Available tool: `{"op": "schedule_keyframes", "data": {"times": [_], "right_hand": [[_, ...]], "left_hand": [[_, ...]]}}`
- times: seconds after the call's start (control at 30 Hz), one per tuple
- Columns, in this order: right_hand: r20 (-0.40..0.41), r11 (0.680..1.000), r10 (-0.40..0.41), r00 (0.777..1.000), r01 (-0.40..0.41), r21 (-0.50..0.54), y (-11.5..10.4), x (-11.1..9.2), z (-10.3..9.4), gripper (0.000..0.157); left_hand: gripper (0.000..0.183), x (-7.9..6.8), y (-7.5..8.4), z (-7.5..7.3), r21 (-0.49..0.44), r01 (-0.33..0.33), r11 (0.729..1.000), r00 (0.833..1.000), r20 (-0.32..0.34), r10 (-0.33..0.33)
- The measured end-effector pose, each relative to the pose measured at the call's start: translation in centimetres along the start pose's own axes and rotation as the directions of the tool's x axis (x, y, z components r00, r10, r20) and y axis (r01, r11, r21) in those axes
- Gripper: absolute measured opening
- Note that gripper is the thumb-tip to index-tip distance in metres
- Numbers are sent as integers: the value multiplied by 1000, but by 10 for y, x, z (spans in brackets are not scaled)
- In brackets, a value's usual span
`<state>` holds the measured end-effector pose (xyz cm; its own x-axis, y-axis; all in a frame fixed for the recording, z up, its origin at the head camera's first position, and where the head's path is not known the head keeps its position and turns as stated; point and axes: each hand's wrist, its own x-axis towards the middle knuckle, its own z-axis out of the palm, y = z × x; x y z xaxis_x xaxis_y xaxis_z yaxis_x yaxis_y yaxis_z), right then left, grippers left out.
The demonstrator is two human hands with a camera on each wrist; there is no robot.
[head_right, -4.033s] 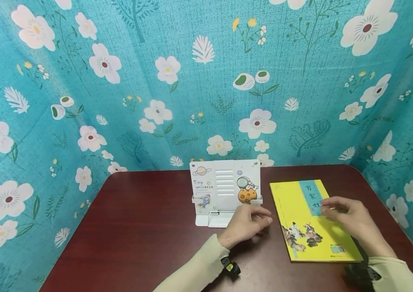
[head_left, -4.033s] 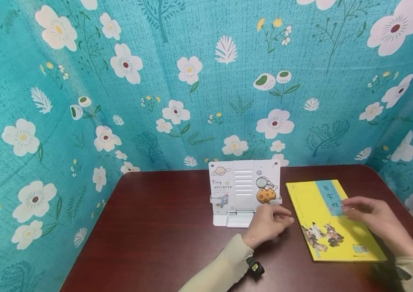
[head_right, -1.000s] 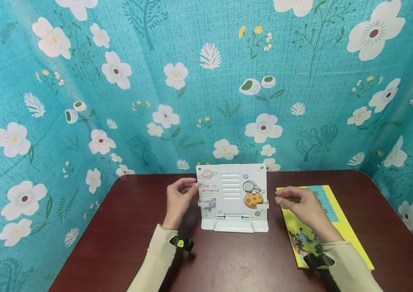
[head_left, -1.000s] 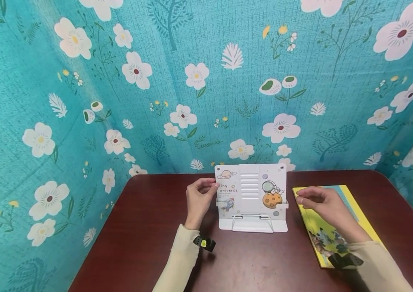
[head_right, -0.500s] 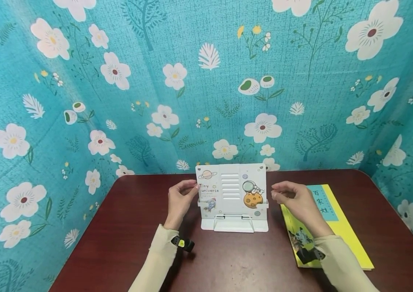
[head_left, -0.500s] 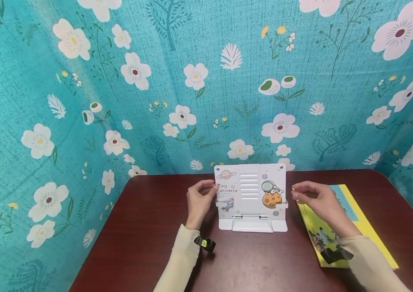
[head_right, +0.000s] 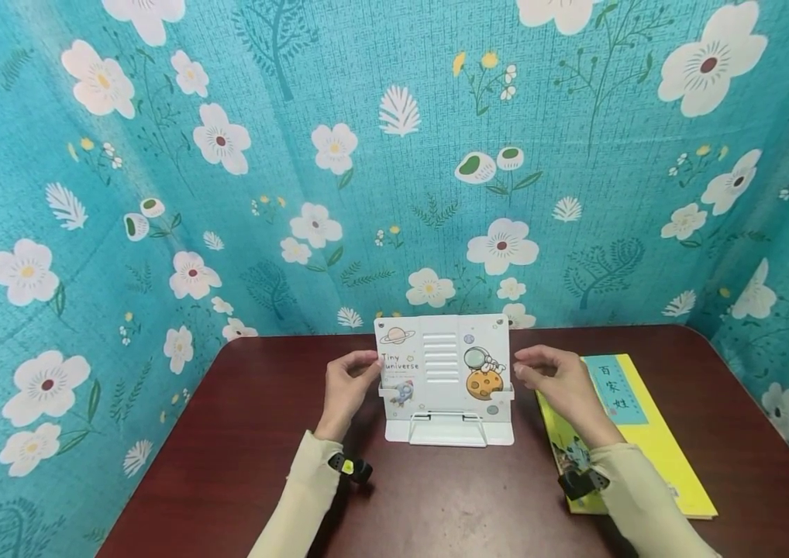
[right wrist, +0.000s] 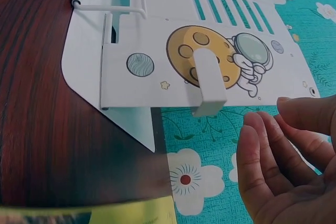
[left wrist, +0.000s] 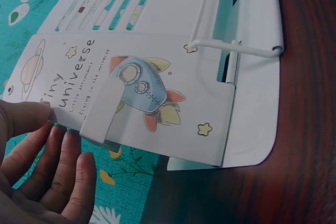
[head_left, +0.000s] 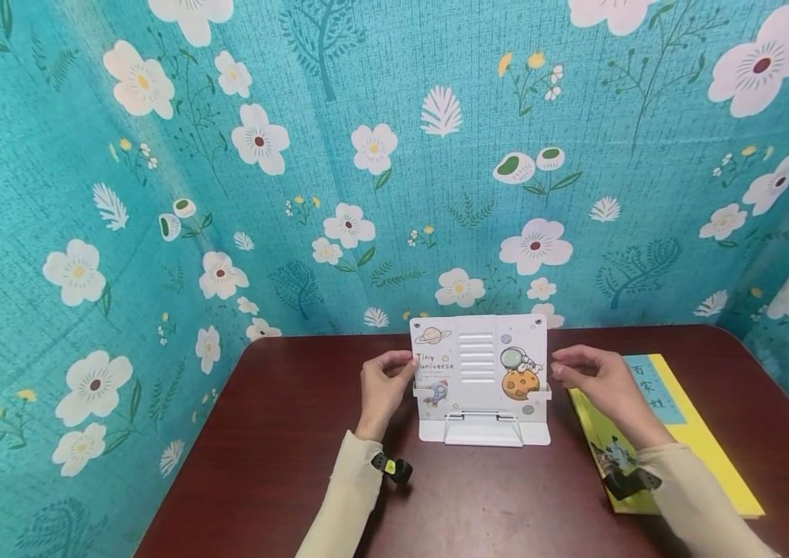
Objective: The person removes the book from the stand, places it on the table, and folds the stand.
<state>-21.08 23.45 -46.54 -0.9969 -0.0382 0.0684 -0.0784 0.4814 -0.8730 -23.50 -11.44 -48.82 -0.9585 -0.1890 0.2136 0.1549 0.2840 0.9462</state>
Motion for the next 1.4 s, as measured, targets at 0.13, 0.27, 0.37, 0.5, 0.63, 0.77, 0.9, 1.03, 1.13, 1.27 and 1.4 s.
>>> {"op": "schedule_keyframes", "data": {"times": [0.13,0.27,0.37,0.5,0.63,0.77,0.9,1.03,1.13,1.27,1.4], "right_hand": [[6,1000,15,1000,-15,-1,-2,3,5,35],[13,1000,12,1000,-12,-6,0,6,8,32],[17,1000,1,1000,-1,-4,1,8,10,30],[17,1000,8,1000,-7,-29,2,10,12,27],[9,999,19,1000,-18,-28,2,12,14,24],[4,999,24,1000,-24,-21,2,12,15,23],[2,999,28,1000,-28,-24,2,13,15,21],[2,999,29,1000,-29,-21,2,16,15,21],[3,999,26,1000,-26,-18,2,17,14,20],[3,1000,21,1000,-21,-10,2,17,14,20],[6,1000,21,1000,-21,-6,3,16,14,20]], "left_hand": [[13,0,-2,2,-4,10,1000,1000,29,-10],[11,0,-3,2,-6,3,1000,999,38,-2],[10,1,-3,2,-10,3,1000,999,34,-3],[10,1,-2,2,-19,2,1000,1000,30,-1],[10,3,-2,1,-35,-15,999,1000,27,16],[10,4,-3,1,-31,-11,999,1000,29,12],[10,4,-3,0,-26,-6,1000,1000,31,7],[9,5,-1,-1,-44,-2,999,1000,30,3],[9,5,0,-2,-44,-3,999,999,35,5],[9,5,0,-3,-42,-4,999,999,46,6],[8,5,-1,-5,-39,8,999,998,62,-6]]}}
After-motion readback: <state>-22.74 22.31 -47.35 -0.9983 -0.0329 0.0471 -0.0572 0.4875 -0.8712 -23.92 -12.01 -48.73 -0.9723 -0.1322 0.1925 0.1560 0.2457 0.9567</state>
